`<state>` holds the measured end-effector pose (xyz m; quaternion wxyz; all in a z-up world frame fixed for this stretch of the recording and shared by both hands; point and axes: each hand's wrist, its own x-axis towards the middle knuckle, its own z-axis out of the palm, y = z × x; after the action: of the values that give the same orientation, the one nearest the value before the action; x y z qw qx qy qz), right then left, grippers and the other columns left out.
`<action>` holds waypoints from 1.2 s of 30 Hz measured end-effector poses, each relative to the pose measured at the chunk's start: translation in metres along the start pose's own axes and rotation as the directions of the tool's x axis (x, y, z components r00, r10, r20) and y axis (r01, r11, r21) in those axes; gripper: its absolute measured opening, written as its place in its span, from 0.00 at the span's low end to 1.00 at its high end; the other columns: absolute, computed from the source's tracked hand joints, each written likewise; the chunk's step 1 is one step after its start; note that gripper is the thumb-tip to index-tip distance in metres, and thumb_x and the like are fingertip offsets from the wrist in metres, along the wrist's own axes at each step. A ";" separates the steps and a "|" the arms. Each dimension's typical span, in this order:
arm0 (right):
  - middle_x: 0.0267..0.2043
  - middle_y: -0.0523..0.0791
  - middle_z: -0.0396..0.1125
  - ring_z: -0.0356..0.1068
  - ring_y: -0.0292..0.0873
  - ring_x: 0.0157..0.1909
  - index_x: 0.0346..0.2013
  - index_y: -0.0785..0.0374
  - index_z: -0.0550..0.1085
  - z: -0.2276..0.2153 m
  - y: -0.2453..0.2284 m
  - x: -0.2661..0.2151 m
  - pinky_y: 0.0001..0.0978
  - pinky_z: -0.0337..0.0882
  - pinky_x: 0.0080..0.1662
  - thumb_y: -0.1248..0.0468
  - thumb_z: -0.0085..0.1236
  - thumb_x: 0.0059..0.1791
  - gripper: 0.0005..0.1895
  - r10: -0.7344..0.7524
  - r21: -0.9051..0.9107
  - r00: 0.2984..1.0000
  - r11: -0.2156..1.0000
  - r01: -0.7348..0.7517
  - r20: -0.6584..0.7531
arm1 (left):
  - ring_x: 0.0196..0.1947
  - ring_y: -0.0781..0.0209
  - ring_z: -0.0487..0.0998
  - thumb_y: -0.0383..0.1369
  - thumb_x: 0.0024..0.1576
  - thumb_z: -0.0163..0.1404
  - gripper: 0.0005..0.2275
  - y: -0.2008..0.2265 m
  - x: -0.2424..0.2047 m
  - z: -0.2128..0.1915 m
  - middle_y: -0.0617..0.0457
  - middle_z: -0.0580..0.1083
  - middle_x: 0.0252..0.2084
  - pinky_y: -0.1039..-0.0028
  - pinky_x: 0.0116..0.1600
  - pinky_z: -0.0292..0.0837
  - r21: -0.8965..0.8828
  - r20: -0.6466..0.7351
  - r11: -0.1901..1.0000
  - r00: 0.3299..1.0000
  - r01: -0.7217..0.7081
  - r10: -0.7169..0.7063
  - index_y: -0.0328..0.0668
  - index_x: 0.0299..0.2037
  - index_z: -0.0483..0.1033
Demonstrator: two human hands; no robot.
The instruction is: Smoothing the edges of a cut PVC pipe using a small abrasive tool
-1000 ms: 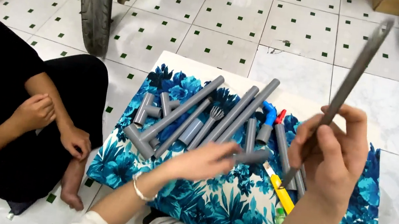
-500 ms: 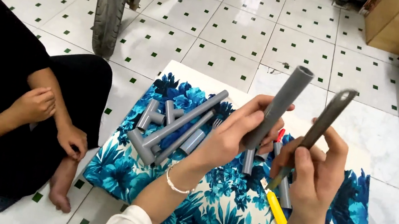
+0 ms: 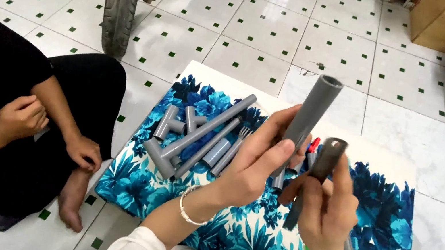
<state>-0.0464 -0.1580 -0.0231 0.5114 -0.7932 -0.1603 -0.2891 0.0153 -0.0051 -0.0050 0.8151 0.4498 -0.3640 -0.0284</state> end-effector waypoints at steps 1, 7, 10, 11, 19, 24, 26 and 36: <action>0.44 0.52 0.77 0.79 0.39 0.27 0.78 0.61 0.51 0.002 0.001 -0.002 0.25 0.78 0.28 0.81 0.41 0.55 0.36 -0.047 -0.042 0.999 0.998 0.047 0.006 | 0.43 0.66 0.68 0.28 0.73 0.36 0.22 -0.002 -0.002 0.001 0.52 0.69 0.49 0.76 0.53 0.70 -0.011 -0.004 1.000 1.000 0.021 -0.021 0.36 0.78 0.53; 0.34 0.49 0.75 0.75 0.36 0.19 0.78 0.68 0.49 0.010 -0.008 0.004 0.23 0.75 0.21 0.80 0.37 0.53 0.37 0.006 0.010 1.000 1.000 -0.006 -0.001 | 0.42 0.66 0.66 0.29 0.73 0.35 0.22 -0.005 0.000 -0.001 0.53 0.69 0.47 0.75 0.51 0.68 -0.033 0.011 0.999 1.000 -0.019 0.020 0.36 0.78 0.54; 0.44 0.54 0.76 0.73 0.37 0.19 0.79 0.63 0.47 0.009 0.001 0.003 0.23 0.73 0.20 0.78 0.36 0.54 0.37 0.014 0.087 1.000 0.996 -0.012 -0.014 | 0.33 0.72 0.66 0.31 0.70 0.43 0.24 -0.008 0.004 -0.002 0.58 0.68 0.39 0.82 0.39 0.65 -0.051 -0.016 0.998 0.999 0.041 -0.042 0.33 0.76 0.56; 0.44 0.54 0.76 0.73 0.37 0.19 0.79 0.63 0.47 0.009 0.000 0.003 0.23 0.73 0.20 0.78 0.36 0.54 0.37 0.018 0.088 1.000 0.996 -0.017 -0.011 | 0.33 0.72 0.66 0.31 0.70 0.43 0.24 -0.010 0.007 -0.003 0.58 0.68 0.39 0.82 0.39 0.65 -0.052 -0.020 0.998 0.999 0.044 -0.045 0.33 0.76 0.56; 0.36 0.50 0.76 0.66 0.34 0.14 0.79 0.65 0.49 0.013 0.008 0.007 0.21 0.66 0.18 0.78 0.38 0.56 0.35 0.017 0.058 0.999 0.998 -0.015 -0.036 | 0.33 0.68 0.62 0.35 0.76 0.33 0.21 -0.018 0.023 -0.010 0.56 0.66 0.35 0.79 0.40 0.59 -0.304 0.000 0.947 0.994 0.101 -0.106 0.36 0.76 0.60; 0.25 0.43 0.71 0.65 0.32 0.16 0.79 0.66 0.50 0.015 0.000 0.003 0.22 0.63 0.20 0.77 0.41 0.57 0.34 0.039 -0.062 0.999 0.997 -0.039 -0.008 | 0.30 0.69 0.69 0.37 0.76 0.34 0.20 -0.034 0.017 -0.018 0.49 0.71 0.54 0.81 0.35 0.66 -0.291 0.004 0.955 0.999 0.052 -0.053 0.33 0.73 0.64; 0.22 0.42 0.69 0.64 0.32 0.16 0.78 0.67 0.50 0.016 -0.004 0.003 0.22 0.61 0.20 0.77 0.41 0.57 0.33 0.047 -0.088 0.999 0.995 -0.047 0.001 | 0.29 0.68 0.69 0.39 0.77 0.35 0.20 -0.036 0.014 -0.020 0.43 0.71 0.72 0.81 0.35 0.69 -0.289 -0.006 0.957 1.000 0.025 -0.028 0.33 0.72 0.65; 0.28 0.48 0.73 0.66 0.35 0.21 0.74 0.78 0.57 0.017 -0.011 -0.003 0.26 0.62 0.24 0.81 0.49 0.53 0.33 -0.058 -0.332 0.998 0.942 0.056 0.003 | 0.26 0.72 0.68 0.45 0.77 0.35 0.20 -0.022 0.013 -0.018 0.55 0.74 0.50 0.80 0.32 0.67 -0.171 0.008 0.985 1.000 -0.020 0.021 0.40 0.69 0.65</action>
<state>-0.0499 -0.1381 -0.0217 0.3627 -0.8621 -0.1304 -0.3291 0.0426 -0.0106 -0.0202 0.8491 0.3742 -0.3689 -0.0533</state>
